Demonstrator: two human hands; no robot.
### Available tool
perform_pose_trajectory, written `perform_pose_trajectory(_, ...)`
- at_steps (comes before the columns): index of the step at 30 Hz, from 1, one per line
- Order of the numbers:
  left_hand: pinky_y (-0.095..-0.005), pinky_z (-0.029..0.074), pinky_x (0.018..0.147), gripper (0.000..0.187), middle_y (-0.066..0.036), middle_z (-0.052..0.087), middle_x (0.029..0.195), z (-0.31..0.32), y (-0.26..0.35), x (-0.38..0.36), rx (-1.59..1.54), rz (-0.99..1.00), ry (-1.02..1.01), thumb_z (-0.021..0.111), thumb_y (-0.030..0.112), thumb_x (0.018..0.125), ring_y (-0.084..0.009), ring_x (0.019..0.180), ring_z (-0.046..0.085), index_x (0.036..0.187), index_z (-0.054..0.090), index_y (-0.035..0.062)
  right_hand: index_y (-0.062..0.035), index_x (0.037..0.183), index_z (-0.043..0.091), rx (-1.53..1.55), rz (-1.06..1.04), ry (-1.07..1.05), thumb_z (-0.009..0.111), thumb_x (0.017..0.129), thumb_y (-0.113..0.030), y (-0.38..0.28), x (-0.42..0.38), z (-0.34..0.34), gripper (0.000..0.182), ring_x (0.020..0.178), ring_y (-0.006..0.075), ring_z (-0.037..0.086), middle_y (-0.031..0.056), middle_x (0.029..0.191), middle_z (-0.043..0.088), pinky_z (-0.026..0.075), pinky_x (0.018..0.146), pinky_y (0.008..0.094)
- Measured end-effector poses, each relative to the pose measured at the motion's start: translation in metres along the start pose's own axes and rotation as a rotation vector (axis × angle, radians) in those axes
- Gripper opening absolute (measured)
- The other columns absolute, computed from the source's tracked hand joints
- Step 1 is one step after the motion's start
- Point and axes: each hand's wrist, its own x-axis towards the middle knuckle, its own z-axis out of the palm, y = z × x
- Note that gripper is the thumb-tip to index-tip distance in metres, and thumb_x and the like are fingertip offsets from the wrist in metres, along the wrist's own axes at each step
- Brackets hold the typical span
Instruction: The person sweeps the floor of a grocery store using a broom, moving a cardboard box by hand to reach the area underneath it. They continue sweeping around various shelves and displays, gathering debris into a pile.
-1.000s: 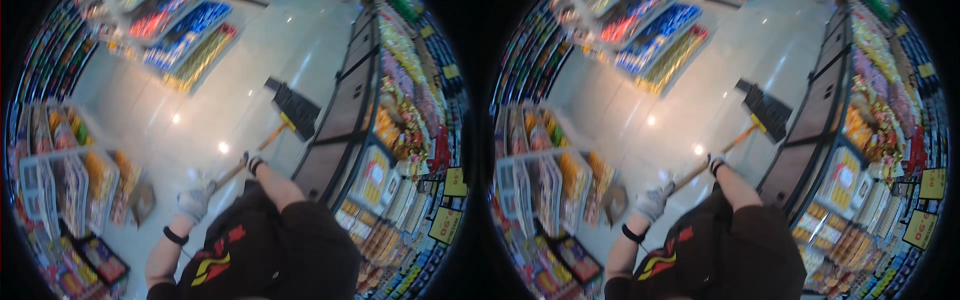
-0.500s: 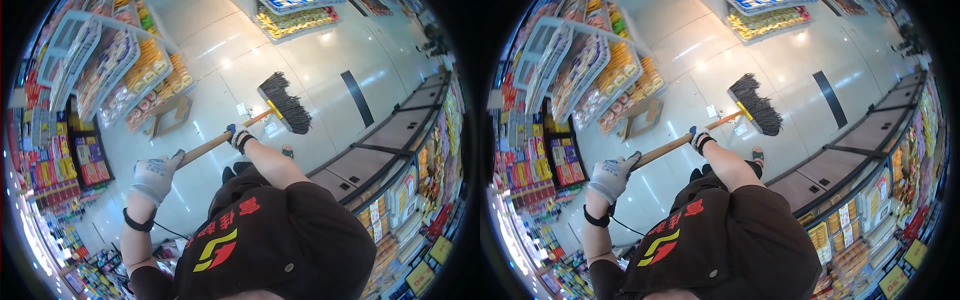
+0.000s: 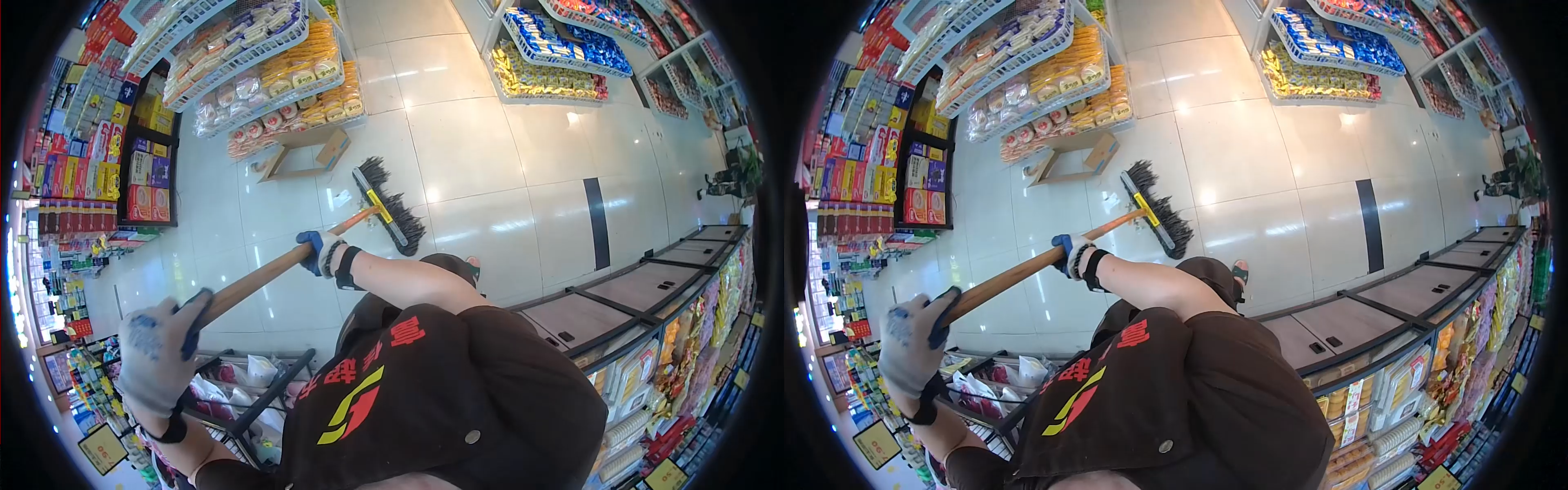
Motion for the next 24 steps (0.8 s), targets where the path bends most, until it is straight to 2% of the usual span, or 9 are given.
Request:
perform_pose_trajectory(4, -0.0374, 0.036, 0.064, 0.045, -0.009, 0.051, 0.073, 0.0, -0.019, -0.034, -0.134, -0.158, 0.065, 0.06, 0.006, 0.065, -0.0284, 0.066, 0.049, 0.109, 0.058, 0.0129, -0.0047, 0.091, 0.044, -0.02, -0.095, -0.052, 0.064, 0.074, -0.016, 0.006, -0.029, 0.018, 0.028, 0.079, 0.0271, 0.057, 0.0116, 0.084, 0.052, 0.053, 0.07, 0.0395)
perform_pose_trajectory(5, -0.0378, 0.036, 0.063, 0.048, -0.009, 0.051, 0.074, 0.002, -0.022, -0.04, -0.032, -0.04, 0.203, 0.063, 0.006, 0.062, -0.0289, 0.066, 0.049, 0.11, 0.058, 0.0123, -0.0036, 0.099, 0.043, -0.06, -0.14, -0.079, 0.064, 0.075, -0.018, 0.002, -0.036, 0.02, 0.035, 0.087, 0.0295, 0.058, 0.0152, 0.093, 0.053, 0.054, 0.074, 0.0408)
perform_pose_trajectory(10, -0.0371, 0.038, 0.063, 0.048, -0.009, 0.053, 0.078, 0.005, -0.011, -0.027, -0.182, -0.123, 0.249, 0.062, 0.005, 0.063, -0.0291, 0.069, 0.051, 0.11, 0.058, 0.0116, -0.005, 0.091, 0.049, -0.187, -0.365, -0.111, 0.063, 0.076, -0.018, -0.047, -0.069, 0.026, 0.025, 0.077, 0.0281, 0.06, 0.0135, 0.085, 0.056, 0.054, 0.071, 0.0415)
perform_pose_trajectory(13, -0.0354, 0.039, 0.065, 0.05, -0.007, 0.055, 0.08, 0.013, 0.019, 0.016, -0.237, -0.231, 0.227, 0.062, 0.007, 0.065, -0.0265, 0.068, 0.053, 0.114, 0.056, 0.0162, -0.0057, 0.091, 0.049, -0.184, -0.44, -0.182, 0.058, 0.078, -0.021, -0.119, -0.075, 0.017, 0.022, 0.071, 0.0268, 0.06, 0.0125, 0.078, 0.057, 0.052, 0.063, 0.0406)
perform_pose_trajectory(16, -0.0331, 0.042, 0.064, 0.045, -0.007, 0.059, 0.084, 0.033, 0.055, 0.083, -0.236, -0.093, 0.429, 0.058, 0.01, 0.073, -0.0226, 0.068, 0.057, 0.116, 0.054, 0.0182, -0.0051, 0.08, 0.047, -0.423, -0.693, -0.213, 0.057, 0.08, -0.012, -0.212, -0.065, -0.001, 0.012, 0.067, 0.0281, 0.057, 0.0134, 0.072, 0.056, 0.05, 0.062, 0.0394)
perform_pose_trajectory(17, -0.0349, 0.045, 0.064, 0.045, -0.009, 0.061, 0.088, 0.043, 0.069, 0.117, -0.337, -0.133, 0.306, 0.062, 0.011, 0.072, -0.0262, 0.069, 0.058, 0.116, 0.053, 0.0174, -0.0041, 0.081, 0.047, -0.277, -0.705, -0.111, 0.057, 0.079, -0.012, -0.23, -0.073, 0.0, 0.013, 0.064, 0.0287, 0.057, 0.0144, 0.071, 0.056, 0.05, 0.06, 0.0396)
perform_pose_trajectory(20, -0.0389, 0.046, 0.061, 0.04, -0.01, 0.062, 0.08, 0.11, 0.114, 0.23, -0.395, 0.023, 0.446, 0.053, 0.014, 0.078, -0.0277, 0.066, 0.059, 0.117, 0.05, 0.0149, -0.0017, 0.083, 0.046, -0.196, -0.74, 0.111, 0.056, 0.079, -0.012, -0.281, -0.074, -0.009, 0.015, 0.057, 0.0294, 0.056, 0.0152, 0.066, 0.055, 0.05, 0.057, 0.0395)
perform_pose_trajectory(23, -0.0399, 0.047, 0.067, 0.047, -0.013, 0.062, 0.091, 0.149, 0.169, 0.338, -0.327, -0.032, -0.146, 0.043, 0.011, 0.081, -0.0288, 0.078, 0.061, 0.128, 0.038, 0.0121, -0.0027, 0.082, 0.049, -0.241, -0.733, 0.173, 0.055, 0.078, -0.011, -0.314, -0.041, -0.05, 0.011, 0.057, 0.0275, 0.056, 0.0127, 0.064, 0.055, 0.048, 0.054, 0.0386)
perform_pose_trajectory(24, -0.0399, 0.047, 0.067, 0.047, -0.013, 0.062, 0.091, 0.164, 0.181, 0.353, -0.325, -0.031, -0.147, 0.043, 0.011, 0.081, -0.0288, 0.078, 0.061, 0.128, 0.038, 0.0121, -0.005, 0.08, 0.051, -0.467, -0.805, 0.35, 0.053, 0.077, -0.011, -0.33, -0.013, -0.071, 0.007, 0.056, 0.0255, 0.055, 0.0104, 0.062, 0.054, 0.045, 0.049, 0.0375)
